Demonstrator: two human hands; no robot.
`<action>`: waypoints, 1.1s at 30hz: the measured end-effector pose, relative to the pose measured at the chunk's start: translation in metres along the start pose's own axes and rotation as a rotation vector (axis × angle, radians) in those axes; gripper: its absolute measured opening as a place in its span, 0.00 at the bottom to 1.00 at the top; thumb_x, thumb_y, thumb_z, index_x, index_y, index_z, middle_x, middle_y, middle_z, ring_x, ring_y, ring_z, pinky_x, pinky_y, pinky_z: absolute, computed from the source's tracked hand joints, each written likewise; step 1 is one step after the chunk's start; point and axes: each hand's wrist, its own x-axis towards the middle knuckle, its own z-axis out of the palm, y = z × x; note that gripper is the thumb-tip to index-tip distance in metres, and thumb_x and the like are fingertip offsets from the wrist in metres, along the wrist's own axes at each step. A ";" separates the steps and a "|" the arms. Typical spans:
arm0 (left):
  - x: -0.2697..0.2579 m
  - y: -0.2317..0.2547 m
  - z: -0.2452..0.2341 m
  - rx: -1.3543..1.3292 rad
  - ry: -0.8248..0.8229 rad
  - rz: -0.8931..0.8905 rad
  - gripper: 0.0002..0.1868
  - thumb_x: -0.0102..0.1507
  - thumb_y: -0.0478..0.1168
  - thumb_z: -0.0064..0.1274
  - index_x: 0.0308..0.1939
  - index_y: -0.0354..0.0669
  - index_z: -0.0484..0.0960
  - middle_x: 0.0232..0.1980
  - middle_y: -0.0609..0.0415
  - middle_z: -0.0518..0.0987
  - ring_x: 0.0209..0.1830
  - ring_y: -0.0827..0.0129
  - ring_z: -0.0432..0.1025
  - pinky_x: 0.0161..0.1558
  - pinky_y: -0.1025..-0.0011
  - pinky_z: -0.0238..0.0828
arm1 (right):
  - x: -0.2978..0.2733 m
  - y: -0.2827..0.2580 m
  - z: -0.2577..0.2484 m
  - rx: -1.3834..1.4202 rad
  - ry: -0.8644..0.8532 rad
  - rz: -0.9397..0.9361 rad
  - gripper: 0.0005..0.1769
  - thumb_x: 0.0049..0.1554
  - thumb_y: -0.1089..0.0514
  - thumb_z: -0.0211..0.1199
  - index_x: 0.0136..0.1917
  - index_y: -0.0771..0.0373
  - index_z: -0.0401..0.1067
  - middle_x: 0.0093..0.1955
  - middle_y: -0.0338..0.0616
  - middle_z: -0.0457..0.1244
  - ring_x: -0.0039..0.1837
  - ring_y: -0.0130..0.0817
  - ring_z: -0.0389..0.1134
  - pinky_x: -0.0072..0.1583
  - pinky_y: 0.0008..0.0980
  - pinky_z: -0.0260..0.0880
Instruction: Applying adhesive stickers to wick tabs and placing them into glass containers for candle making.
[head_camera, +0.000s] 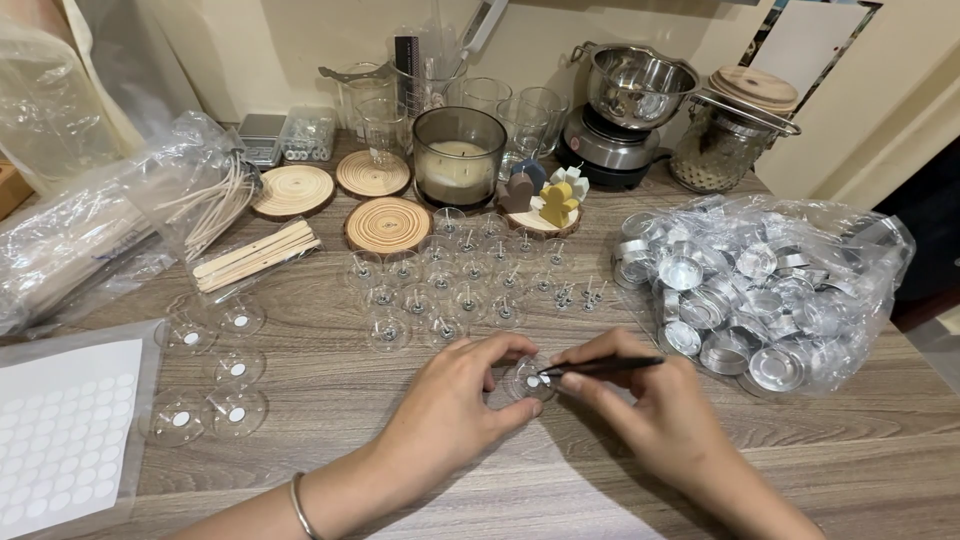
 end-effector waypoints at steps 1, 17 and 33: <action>0.000 -0.001 0.001 -0.001 -0.002 0.003 0.28 0.56 0.49 0.63 0.60 0.54 0.78 0.39 0.53 0.80 0.40 0.67 0.72 0.48 0.63 0.73 | 0.000 0.000 -0.005 -0.002 0.003 0.002 0.10 0.53 0.58 0.68 0.49 0.61 0.79 0.47 0.41 0.74 0.48 0.33 0.76 0.51 0.32 0.78; 0.001 0.008 -0.003 0.058 -0.064 -0.084 0.32 0.57 0.54 0.62 0.65 0.58 0.76 0.44 0.55 0.78 0.41 0.68 0.74 0.47 0.64 0.75 | 0.004 0.021 -0.064 -0.179 -0.064 0.447 0.17 0.57 0.51 0.64 0.57 0.58 0.71 0.46 0.41 0.71 0.44 0.31 0.75 0.45 0.29 0.77; 0.002 0.004 -0.002 0.064 -0.065 -0.052 0.32 0.57 0.53 0.60 0.65 0.56 0.76 0.50 0.54 0.79 0.45 0.66 0.75 0.52 0.63 0.75 | 0.028 0.017 -0.033 0.034 0.242 0.345 0.13 0.53 0.54 0.67 0.48 0.62 0.73 0.46 0.45 0.72 0.48 0.32 0.76 0.49 0.29 0.76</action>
